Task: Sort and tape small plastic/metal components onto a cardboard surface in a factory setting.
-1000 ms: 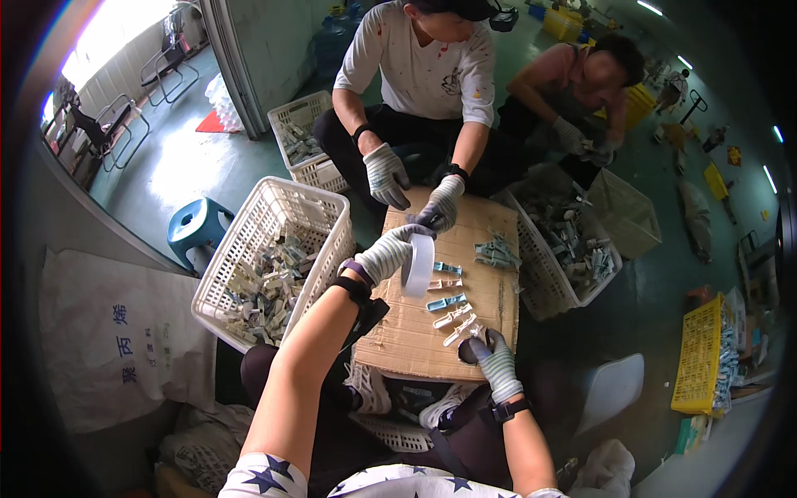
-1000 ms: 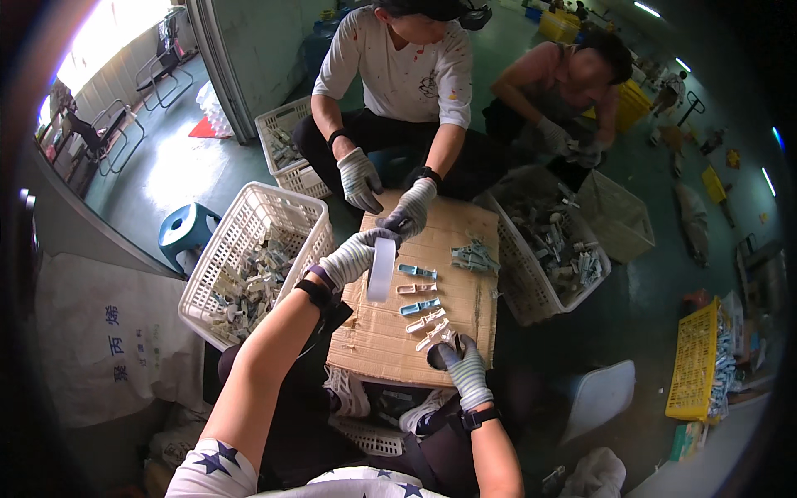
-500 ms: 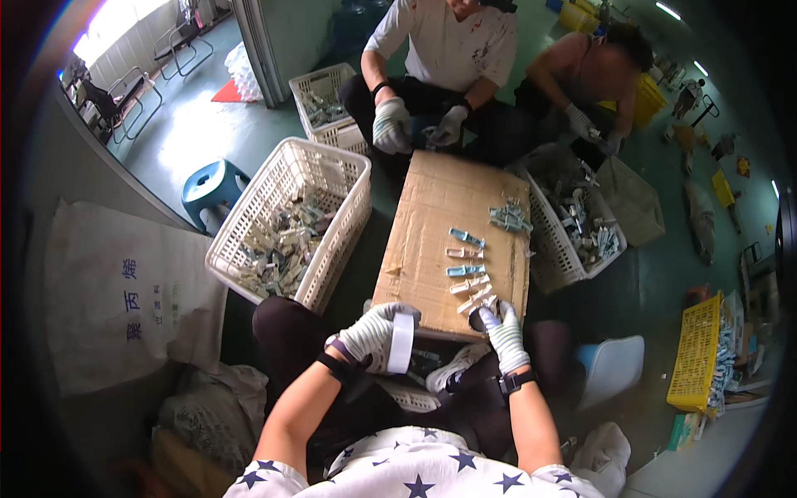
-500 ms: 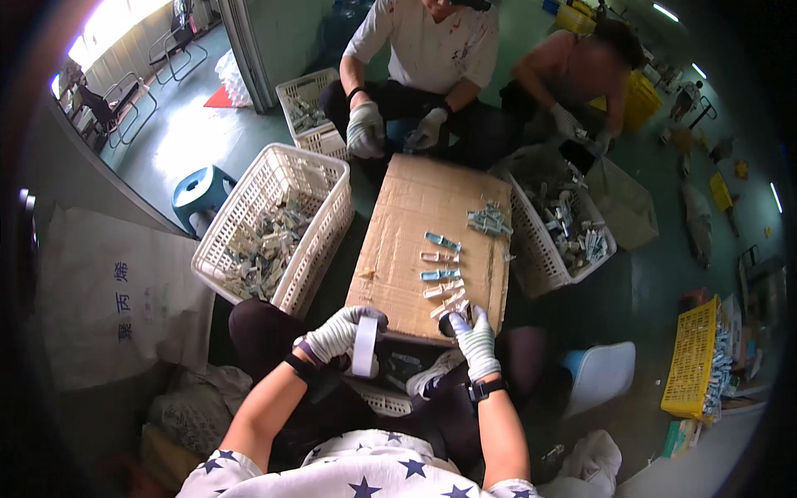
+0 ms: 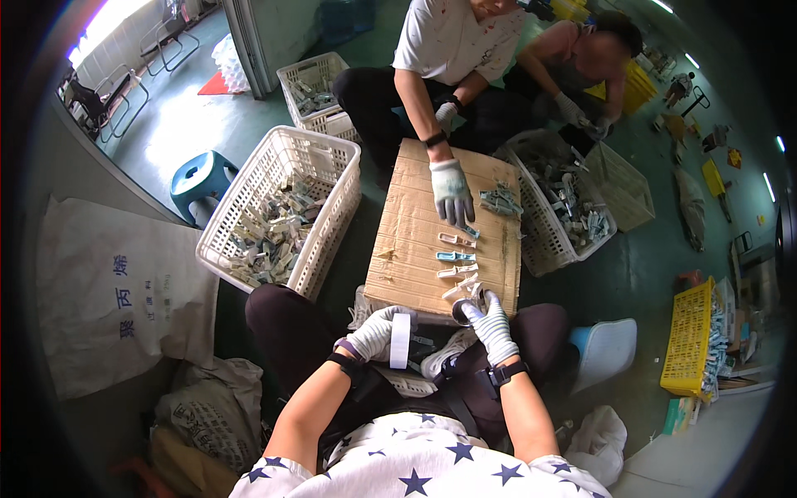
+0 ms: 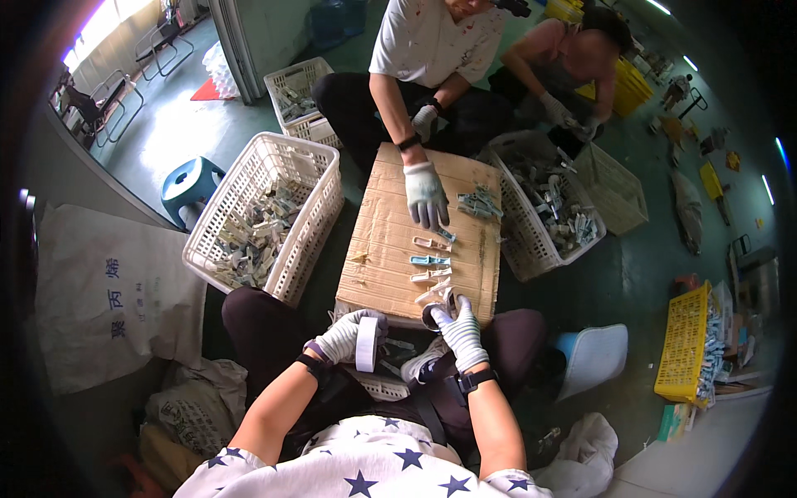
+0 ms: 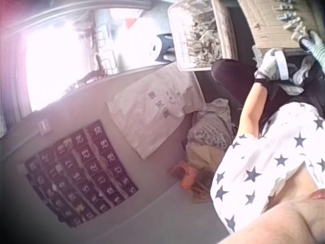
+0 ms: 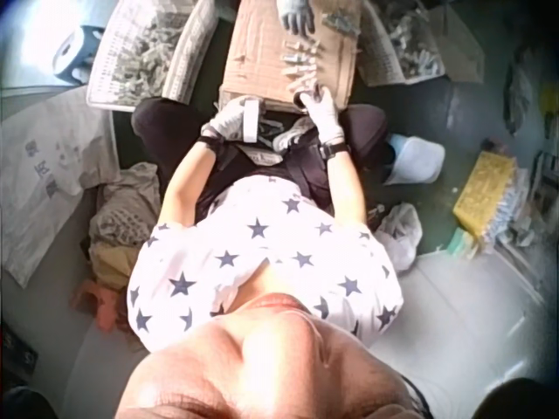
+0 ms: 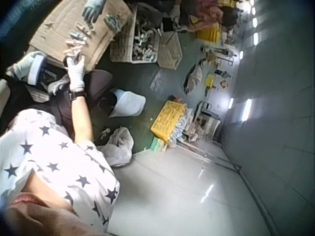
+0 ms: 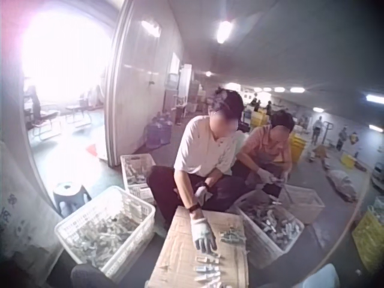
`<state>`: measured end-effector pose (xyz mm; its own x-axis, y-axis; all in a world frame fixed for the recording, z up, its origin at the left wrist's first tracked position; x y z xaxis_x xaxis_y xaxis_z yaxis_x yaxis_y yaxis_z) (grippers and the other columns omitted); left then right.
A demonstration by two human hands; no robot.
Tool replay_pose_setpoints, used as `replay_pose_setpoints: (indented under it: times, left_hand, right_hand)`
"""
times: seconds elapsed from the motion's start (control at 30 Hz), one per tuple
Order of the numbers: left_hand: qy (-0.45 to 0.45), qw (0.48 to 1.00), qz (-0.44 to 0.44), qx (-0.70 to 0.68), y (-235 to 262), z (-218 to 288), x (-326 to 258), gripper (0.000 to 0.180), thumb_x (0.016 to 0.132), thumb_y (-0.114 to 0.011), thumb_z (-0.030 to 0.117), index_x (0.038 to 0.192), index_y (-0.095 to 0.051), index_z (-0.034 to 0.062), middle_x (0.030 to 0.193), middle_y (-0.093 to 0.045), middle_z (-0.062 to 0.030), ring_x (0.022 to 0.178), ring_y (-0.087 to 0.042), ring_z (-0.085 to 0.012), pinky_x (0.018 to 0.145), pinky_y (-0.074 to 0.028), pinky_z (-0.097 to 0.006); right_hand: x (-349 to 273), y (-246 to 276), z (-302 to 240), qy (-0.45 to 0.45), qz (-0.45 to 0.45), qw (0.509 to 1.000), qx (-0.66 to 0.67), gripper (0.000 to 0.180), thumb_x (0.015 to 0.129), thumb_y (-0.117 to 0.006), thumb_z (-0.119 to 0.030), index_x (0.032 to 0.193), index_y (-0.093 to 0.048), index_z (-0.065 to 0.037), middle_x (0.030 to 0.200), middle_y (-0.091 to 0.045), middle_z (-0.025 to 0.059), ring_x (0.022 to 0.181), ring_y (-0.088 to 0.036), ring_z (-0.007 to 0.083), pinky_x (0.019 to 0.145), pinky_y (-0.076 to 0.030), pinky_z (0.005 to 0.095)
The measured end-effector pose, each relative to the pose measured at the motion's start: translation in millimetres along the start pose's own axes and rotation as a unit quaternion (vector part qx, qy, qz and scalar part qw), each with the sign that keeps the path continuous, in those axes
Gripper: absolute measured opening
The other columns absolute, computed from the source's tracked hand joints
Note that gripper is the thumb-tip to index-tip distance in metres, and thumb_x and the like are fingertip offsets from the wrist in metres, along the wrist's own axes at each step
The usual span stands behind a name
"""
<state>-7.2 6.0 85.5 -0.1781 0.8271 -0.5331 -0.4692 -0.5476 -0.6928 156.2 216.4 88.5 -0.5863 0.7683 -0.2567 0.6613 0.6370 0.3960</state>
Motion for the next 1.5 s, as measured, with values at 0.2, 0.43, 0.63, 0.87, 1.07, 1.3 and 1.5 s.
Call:
replay_pose_setpoints:
  times: [0.2,0.43,0.63,0.87,1.07,1.3,1.5]
  left_hand:
    - [0.000,1.000,-0.009,-0.016,2,-2,7,0.015,0.083,-0.068,0.008,0.097,-0.064,0.0078,0.086,-0.064,-0.0023,0.071,-0.061,-0.0143,0.061,-0.051,-0.028]
    - [-0.005,1.000,-0.006,-0.026,3,-2,7,0.016,0.082,-0.069,0.006,0.098,-0.064,0.0056,0.088,-0.066,-0.0047,0.075,-0.063,-0.0161,0.065,-0.053,-0.030]
    - [-0.017,1.000,-0.004,-0.025,11,-9,13,0.016,0.081,-0.069,0.005,0.097,-0.065,0.0054,0.088,-0.066,-0.0051,0.074,-0.063,-0.0160,0.065,-0.053,-0.029]
    - [-0.021,0.999,0.004,-0.048,15,-10,13,0.016,0.081,-0.069,0.004,0.096,-0.065,0.0059,0.087,-0.065,-0.0044,0.075,-0.062,-0.0159,0.065,-0.053,-0.030]
    - [-0.022,0.998,0.010,-0.051,13,-9,8,0.016,0.080,-0.069,0.004,0.095,-0.064,0.0062,0.086,-0.064,-0.0044,0.075,-0.062,-0.0158,0.066,-0.053,-0.031]
    - [-0.017,0.998,-0.005,-0.059,9,-9,13,0.017,0.080,-0.070,0.005,0.096,-0.064,0.0057,0.087,-0.064,-0.0044,0.075,-0.061,-0.0162,0.065,-0.052,-0.030]
    - [-0.017,0.998,-0.008,-0.056,6,-4,10,0.018,0.079,-0.071,0.005,0.096,-0.064,0.0062,0.088,-0.064,-0.0040,0.073,-0.061,-0.0165,0.064,-0.052,-0.030]
  right_hand:
    - [9,1,16,0.030,0.021,0.999,-0.028,0.077,0.075,-0.077,-0.025,0.133,-0.036,0.005,0.120,-0.056,0.0224,0.109,-0.056,0.0262,0.094,-0.044,0.0340]
    - [-24,5,-33,0.009,-0.009,0.998,-0.064,0.070,0.075,-0.067,-0.012,0.136,-0.033,-0.003,0.109,-0.058,0.0173,0.096,-0.058,0.0248,0.088,-0.047,0.0344]
    - [-23,2,-25,-0.059,-0.015,0.981,-0.187,0.072,0.077,-0.060,-0.007,0.140,-0.025,-0.004,0.111,-0.059,0.0190,0.095,-0.060,0.0240,0.087,-0.047,0.0318]
    - [-31,-3,-74,0.003,0.049,0.993,-0.109,0.067,0.080,-0.055,-0.003,0.140,-0.027,-0.003,0.117,-0.054,0.0218,0.102,-0.056,0.0225,0.091,-0.044,0.0298]
    - [-15,-11,-86,0.121,0.105,0.986,-0.044,0.054,0.075,-0.064,-0.009,0.127,-0.048,-0.003,0.089,-0.063,0.0123,0.076,-0.060,0.0191,0.074,-0.050,0.0313]
    - [-8,11,1,0.032,0.073,0.984,-0.158,0.049,0.078,-0.073,-0.037,0.112,-0.061,-0.004,0.095,-0.068,0.0161,0.088,-0.066,0.0276,0.079,-0.050,0.0355]
    - [18,32,-50,-0.001,0.027,0.952,-0.304,0.059,0.070,-0.072,-0.055,0.100,-0.062,-0.005,0.087,-0.067,0.0155,0.081,-0.064,0.0321,0.073,-0.050,0.0399]
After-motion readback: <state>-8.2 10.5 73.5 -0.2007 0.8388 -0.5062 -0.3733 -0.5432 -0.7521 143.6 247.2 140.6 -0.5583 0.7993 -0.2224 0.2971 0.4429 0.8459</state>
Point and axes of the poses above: each hand's wrist, its own x-axis towards the middle knuckle, its own y-axis out of the back of the hand, z = x × y, the point moved 1 cm from there along x, towards the middle knuckle
